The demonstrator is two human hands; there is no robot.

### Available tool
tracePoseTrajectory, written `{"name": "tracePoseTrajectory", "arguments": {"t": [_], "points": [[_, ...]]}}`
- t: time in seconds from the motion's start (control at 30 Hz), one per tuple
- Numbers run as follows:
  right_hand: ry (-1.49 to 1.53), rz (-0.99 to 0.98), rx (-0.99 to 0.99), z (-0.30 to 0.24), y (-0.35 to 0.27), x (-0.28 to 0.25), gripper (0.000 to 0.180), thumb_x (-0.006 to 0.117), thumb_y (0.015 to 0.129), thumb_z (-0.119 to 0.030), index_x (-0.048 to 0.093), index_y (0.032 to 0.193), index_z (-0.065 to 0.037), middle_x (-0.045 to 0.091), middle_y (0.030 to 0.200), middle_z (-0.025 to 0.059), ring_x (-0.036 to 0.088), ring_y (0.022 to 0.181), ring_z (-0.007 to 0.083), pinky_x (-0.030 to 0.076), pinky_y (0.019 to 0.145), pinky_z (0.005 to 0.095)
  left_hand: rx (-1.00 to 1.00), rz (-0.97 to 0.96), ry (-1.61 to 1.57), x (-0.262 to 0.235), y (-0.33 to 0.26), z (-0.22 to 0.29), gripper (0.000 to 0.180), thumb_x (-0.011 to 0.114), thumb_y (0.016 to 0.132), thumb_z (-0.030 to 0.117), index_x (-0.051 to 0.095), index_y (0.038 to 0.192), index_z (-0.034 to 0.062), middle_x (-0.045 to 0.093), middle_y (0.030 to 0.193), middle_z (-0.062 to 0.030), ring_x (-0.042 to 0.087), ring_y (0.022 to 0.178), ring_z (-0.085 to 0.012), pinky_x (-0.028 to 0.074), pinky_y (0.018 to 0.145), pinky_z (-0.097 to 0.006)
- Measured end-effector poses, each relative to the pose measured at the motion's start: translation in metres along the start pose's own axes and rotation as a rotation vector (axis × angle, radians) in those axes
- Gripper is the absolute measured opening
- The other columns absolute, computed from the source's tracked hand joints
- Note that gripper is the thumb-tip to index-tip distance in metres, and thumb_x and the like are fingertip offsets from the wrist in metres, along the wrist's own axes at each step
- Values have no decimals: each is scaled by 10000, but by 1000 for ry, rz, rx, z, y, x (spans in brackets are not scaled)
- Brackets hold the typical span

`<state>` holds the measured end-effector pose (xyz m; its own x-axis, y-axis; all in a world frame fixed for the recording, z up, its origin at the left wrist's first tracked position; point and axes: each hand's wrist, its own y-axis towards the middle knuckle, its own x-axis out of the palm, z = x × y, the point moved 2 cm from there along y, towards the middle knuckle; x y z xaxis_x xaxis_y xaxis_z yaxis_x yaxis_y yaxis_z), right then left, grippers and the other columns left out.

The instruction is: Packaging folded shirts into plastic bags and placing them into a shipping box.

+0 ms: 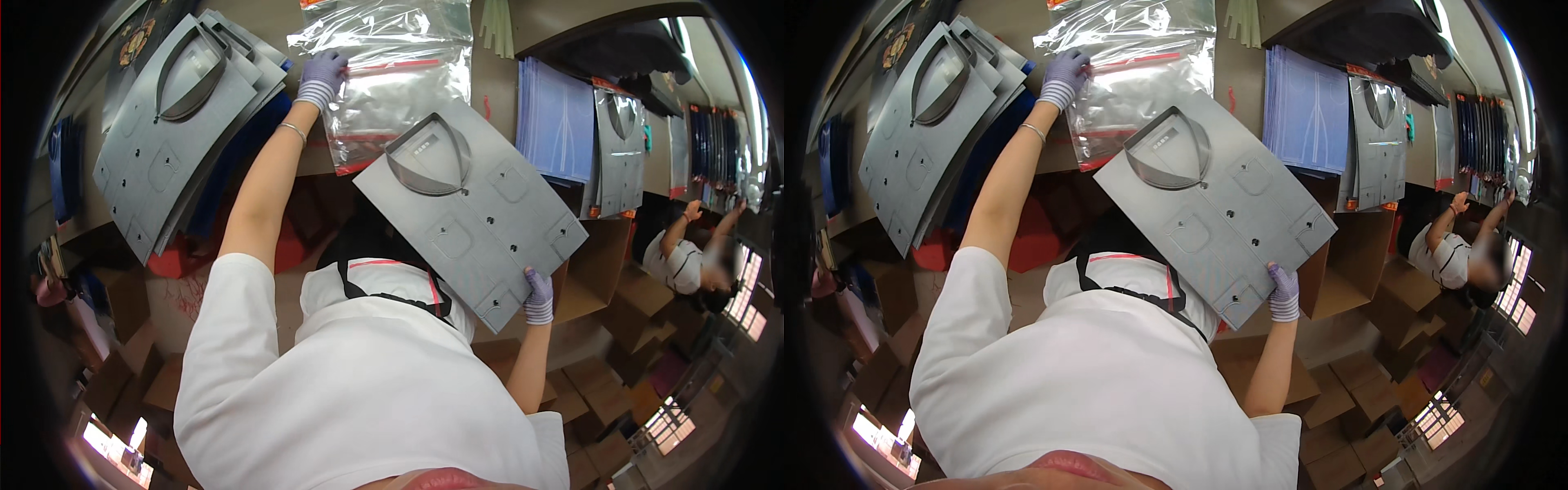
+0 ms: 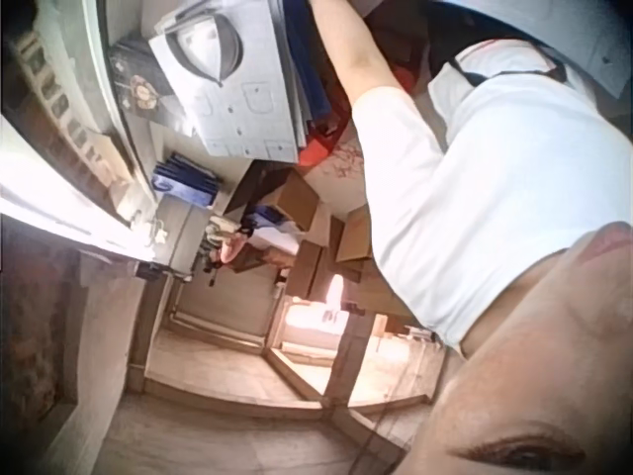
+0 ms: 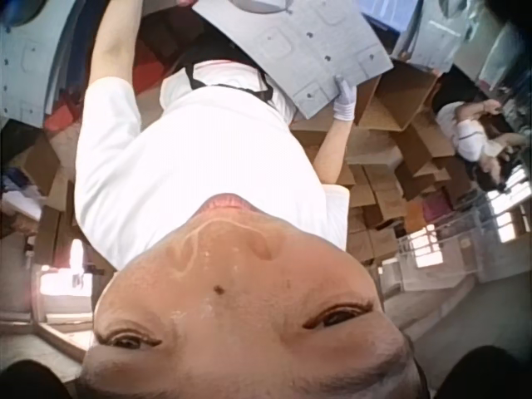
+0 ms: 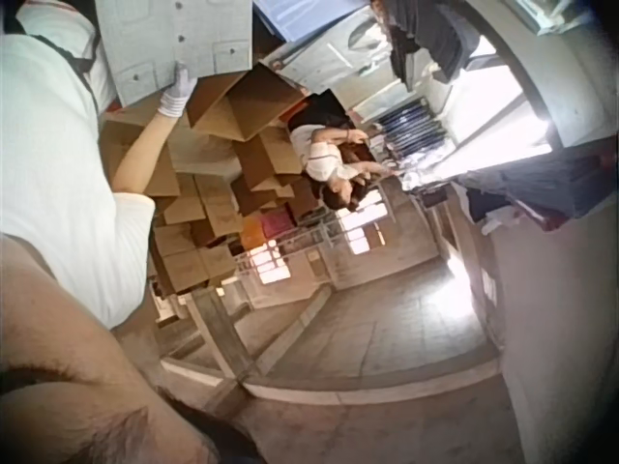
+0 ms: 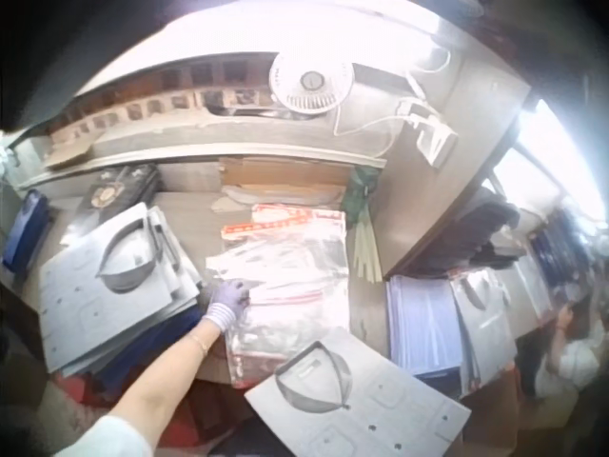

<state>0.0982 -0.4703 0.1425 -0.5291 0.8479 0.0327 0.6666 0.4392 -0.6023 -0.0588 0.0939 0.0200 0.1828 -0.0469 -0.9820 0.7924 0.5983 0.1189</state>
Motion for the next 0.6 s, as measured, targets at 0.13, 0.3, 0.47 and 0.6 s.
{"name": "tracePoseTrajectory", "arguments": {"t": [0.13,0.3,0.47,0.6], "points": [[-16,-18,42,14,16,-11,428,677,700,-223,529,1037,-5,539,953,38,497,863,151,404,789,293,-118,36,-262,-9,9,-6,155,546,784,206,637,851,100,613,844,-124,573,810,-293,464,759,-362],[-14,-1,57,19,30,-12,440,677,705,-222,527,1052,4,550,981,46,503,875,153,402,793,283,-110,100,-748,-52,0,76,82,603,737,85,637,808,61,623,772,-108,603,695,-231,481,660,-313],[-238,26,82,-13,25,-34,447,649,727,-227,523,1075,23,573,977,68,525,883,173,401,811,283,-319,-219,-941,14,-30,121,129,635,736,163,658,793,49,640,709,-86,602,625,-171,481,625,-280],[-177,-3,17,-55,-7,-48,400,616,737,-191,536,1054,40,575,1012,93,533,904,185,404,812,280,-495,-315,-1067,55,-30,110,175,610,761,214,668,783,51,640,654,-59,594,584,-129,476,595,-268]]}}
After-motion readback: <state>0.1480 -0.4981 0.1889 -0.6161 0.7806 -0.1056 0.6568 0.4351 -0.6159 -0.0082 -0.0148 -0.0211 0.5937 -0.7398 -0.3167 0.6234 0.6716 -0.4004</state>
